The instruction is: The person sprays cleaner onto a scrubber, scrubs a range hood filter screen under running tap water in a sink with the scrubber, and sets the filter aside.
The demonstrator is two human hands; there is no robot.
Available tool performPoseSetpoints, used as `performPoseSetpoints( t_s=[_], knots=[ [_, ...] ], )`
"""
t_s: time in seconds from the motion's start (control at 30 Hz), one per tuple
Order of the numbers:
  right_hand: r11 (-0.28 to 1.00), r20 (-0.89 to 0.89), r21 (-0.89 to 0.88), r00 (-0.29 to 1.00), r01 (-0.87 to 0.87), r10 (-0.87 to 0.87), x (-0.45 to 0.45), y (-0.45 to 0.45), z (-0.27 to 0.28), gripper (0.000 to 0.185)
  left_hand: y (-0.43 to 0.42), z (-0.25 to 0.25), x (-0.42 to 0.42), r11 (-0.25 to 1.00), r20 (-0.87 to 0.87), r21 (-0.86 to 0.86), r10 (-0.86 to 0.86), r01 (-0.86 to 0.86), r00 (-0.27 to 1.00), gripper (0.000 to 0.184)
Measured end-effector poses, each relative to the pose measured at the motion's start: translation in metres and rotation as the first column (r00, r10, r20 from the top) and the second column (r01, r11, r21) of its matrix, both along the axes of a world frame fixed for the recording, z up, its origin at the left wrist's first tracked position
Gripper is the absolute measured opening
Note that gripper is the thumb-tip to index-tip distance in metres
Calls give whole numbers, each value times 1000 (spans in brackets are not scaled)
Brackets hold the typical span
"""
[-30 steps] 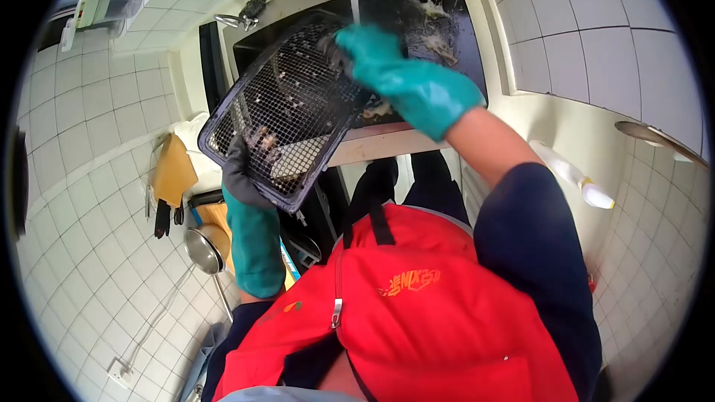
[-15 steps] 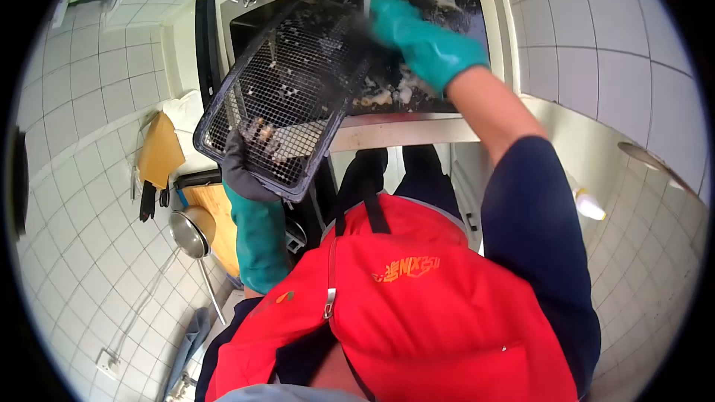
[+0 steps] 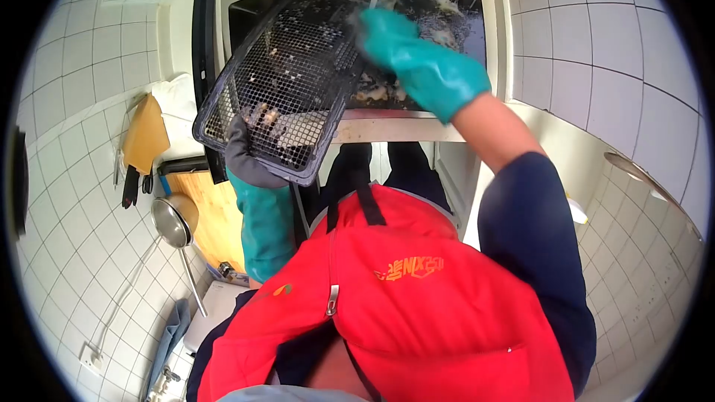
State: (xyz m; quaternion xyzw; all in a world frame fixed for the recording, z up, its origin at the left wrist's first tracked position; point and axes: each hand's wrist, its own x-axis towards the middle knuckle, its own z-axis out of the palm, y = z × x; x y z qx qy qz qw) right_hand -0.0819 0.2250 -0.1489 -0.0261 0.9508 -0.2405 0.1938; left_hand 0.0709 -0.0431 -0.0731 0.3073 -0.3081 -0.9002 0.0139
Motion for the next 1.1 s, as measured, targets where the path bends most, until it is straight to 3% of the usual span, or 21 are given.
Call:
performPoseSetpoints(
  t_s=[0.03, 0.07, 0.13, 0.17, 0.2, 0.27, 0.33, 0.4, 0.43, 0.53, 0.6, 0.67, 0.73, 0.8, 0.83, 0.87, 0.93, 0.97, 1.03, 1.1],
  knots=[
    [997, -126, -69, 992, -25, 16, 32, -10, 6, 36, -7, -8, 1, 997, 106, -68, -28, 35, 994, 44],
    [989, -253, -133, 967, -59, 23, 49, -17, 11, 34, -9, -11, 4, 998, 105, -60, -26, 33, 994, 44],
    [993, -217, -98, 975, -69, 46, 43, -16, 18, 32, -6, -17, 4, 998, 4, 59, 3, -4, 1000, 45],
    [994, -170, -77, 983, -80, 66, 42, -15, 20, 31, 10, 6, -2, 994, 136, -44, 109, -104, 985, 45],
    [997, -12, -42, 998, -69, 68, 16, -4, 17, 32, 12, 10, -3, 993, 138, -41, 114, -109, 984, 45],
    [1000, -141, 11, 990, -21, 23, -13, 3, 1, 33, 15, 11, -4, 993, 133, -76, 100, -91, 986, 42],
    [998, -38, 61, 999, 33, -31, -7, 3, 1, 33, 7, 1, 3, 1000, 92, -3, 8, -8, 996, 39],
    [994, -117, -68, 990, -87, 79, 19, -2, 8, 36, 5, -4, 1, 997, 89, 49, 61, -66, 994, 38],
    [986, -124, -69, 982, -149, 140, 36, -10, 30, 39, 9, 8, -3, 998, 166, 31, 44, -49, 985, 38],
    [959, -122, -3, 952, -282, 279, 45, -19, 62, 39, 18, 11, -6, 992, 137, -59, 119, -112, 983, 40],
    [977, -310, -48, 933, -210, 185, 14, 6, -10, 38, 11, 7, 2, 999, 74, 12, 45, -46, 996, 42],
    [995, -178, 27, 979, -96, 99, -17, 5, -11, 37, 13, 3, -3, 983, 113, -157, 117, -99, 987, 43],
    [991, -301, -9, 945, -135, 126, -9, 4, -12, 38, 13, 4, 1, 982, 136, -182, 86, -60, 987, 45],
    [984, -141, -35, 976, -172, 166, 14, -2, 19, 39, -2, -16, 6, 967, -299, 238, -11, 86, 954, 47],
    [977, -253, -6, 945, -215, 206, 31, -10, 25, 36, 0, -13, 9, 998, -160, 61, -16, 26, 987, 47],
    [976, -251, -3, 945, -219, 211, 30, -12, 24, 36, 0, -5, 3, 990, 96, -144, 12, 2, 995, 47],
    [971, -200, 33, 950, -236, 238, 13, -4, 12, 36, 5, 1, 0, 993, 86, -101, 65, -56, 994, 47],
    [948, -32, 206, 967, -242, 253, -8, -5, 11, 37, 7, -1, -1, 992, 84, -106, 77, -68, 994, 47],
    [971, -184, 158, 961, -180, 208, -20, 1, -19, 42, 4, 0, 4, 985, 83, -168, -14, 28, 996, 48],
    [971, -274, 158, 937, -177, 216, -36, 7, -45, 43, 13, 14, -4, 990, 109, -141, 45, -29, 993, 48]
  ],
)
